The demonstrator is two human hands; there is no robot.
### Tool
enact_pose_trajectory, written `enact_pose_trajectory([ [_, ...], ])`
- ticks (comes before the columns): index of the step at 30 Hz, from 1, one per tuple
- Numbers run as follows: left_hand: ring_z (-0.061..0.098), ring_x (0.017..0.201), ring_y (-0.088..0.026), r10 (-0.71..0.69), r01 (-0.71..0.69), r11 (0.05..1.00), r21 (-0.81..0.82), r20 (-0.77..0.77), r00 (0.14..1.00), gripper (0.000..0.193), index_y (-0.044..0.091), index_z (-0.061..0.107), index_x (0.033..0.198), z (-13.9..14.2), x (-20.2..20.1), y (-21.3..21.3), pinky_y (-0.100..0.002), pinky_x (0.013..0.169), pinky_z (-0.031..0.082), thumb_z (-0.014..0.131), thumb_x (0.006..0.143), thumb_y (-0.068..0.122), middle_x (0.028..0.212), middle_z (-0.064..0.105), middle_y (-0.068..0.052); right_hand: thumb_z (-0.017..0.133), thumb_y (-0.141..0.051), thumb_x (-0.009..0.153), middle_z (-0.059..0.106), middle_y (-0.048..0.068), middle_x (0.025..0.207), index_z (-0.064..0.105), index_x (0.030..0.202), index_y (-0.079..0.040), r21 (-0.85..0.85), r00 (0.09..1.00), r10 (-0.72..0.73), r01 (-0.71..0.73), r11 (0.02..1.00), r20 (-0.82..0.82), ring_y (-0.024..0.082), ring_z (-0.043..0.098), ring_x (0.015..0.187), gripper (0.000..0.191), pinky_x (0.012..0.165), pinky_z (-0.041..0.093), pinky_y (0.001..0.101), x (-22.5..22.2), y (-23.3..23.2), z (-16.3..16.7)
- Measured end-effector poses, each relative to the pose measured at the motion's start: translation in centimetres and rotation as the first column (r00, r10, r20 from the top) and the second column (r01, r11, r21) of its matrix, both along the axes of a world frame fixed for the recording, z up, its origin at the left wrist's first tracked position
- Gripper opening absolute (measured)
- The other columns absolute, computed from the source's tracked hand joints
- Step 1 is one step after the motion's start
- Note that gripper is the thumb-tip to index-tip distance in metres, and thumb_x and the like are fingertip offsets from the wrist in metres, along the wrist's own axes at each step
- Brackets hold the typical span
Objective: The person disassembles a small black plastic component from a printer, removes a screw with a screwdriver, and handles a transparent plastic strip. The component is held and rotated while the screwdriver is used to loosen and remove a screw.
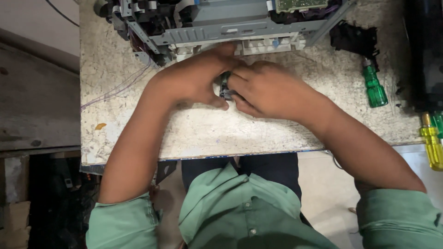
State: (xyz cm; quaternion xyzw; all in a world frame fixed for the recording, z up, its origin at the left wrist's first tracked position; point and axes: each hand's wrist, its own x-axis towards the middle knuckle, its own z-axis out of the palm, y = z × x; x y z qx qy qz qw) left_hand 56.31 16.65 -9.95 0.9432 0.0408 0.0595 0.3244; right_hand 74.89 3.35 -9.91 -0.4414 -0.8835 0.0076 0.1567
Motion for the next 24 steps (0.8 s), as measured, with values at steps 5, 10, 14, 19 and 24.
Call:
enact_pose_trajectory([
  [5, 0.055, 0.109, -0.034, 0.013, -0.014, 1.0, 0.02, 0.018, 1.0, 0.077, 0.002, 0.068, 0.12, -0.5, -0.3, 0.5, -0.043, 0.094, 0.047, 0.097, 0.052, 0.022, 0.112, 0.057, -0.015, 0.069, -0.021, 0.088, 0.063, 0.019, 0.102, 0.057, 0.099, 0.0, 0.084, 0.999, 0.052, -0.052, 0.995, 0.001, 0.037, 0.065, 0.09, 0.027, 0.085, 0.054, 0.047, -0.4, 0.8, -1.2],
  [10, 0.055, 0.108, -0.036, 0.018, -0.019, 1.0, 0.006, 0.085, 0.996, 0.077, 0.001, 0.07, 0.117, -1.0, -0.7, 0.8, -0.044, 0.092, 0.047, 0.098, 0.05, 0.025, 0.113, 0.058, -0.015, 0.069, -0.019, 0.083, 0.063, 0.022, 0.107, 0.058, 0.104, 0.003, 0.129, 0.997, 0.083, -0.082, 0.988, -0.003, 0.036, 0.065, 0.093, 0.032, 0.085, 0.053, 0.0466, -0.9, 1.3, -2.0],
  [14, 0.056, 0.107, -0.035, 0.028, -0.028, 0.999, 0.015, 0.019, 0.999, 0.076, 0.003, 0.071, 0.116, -1.1, -1.1, 0.9, -0.044, 0.09, 0.047, 0.098, 0.049, 0.026, 0.109, 0.058, -0.015, 0.07, -0.022, 0.085, 0.064, 0.022, 0.109, 0.059, 0.103, 0.001, 0.084, 0.997, 0.062, -0.059, 0.995, -0.039, 0.037, 0.064, 0.088, 0.031, 0.084, 0.054, 0.0475, -1.3, 1.2, -1.8],
  [19, 0.059, 0.106, -0.038, 0.015, -0.014, 0.998, 0.054, -0.02, 1.0, 0.077, 0.002, 0.07, 0.113, -1.2, -1.0, 0.6, -0.046, 0.088, 0.048, 0.099, 0.047, 0.031, 0.112, 0.061, -0.016, 0.074, -0.027, 0.085, 0.066, 0.011, 0.092, 0.068, 0.096, -0.008, -0.028, 0.994, 0.011, -0.014, 0.999, -0.105, 0.035, 0.066, 0.08, 0.023, 0.075, 0.054, 0.0482, -0.8, 0.6, -0.9],
  [24, 0.06, 0.107, -0.038, 0.004, -0.005, 0.999, 0.045, 0.041, 0.999, 0.075, 0.003, 0.072, 0.11, -1.6, -0.8, 0.5, -0.046, 0.089, 0.048, 0.097, 0.046, 0.032, 0.112, 0.064, -0.015, 0.077, -0.027, 0.085, 0.066, 0.009, 0.088, 0.071, 0.094, -0.009, 0.046, 0.988, 0.024, -0.017, 0.999, -0.155, 0.032, 0.066, 0.078, 0.021, 0.071, 0.054, 0.0466, -0.6, 0.5, -1.4],
])
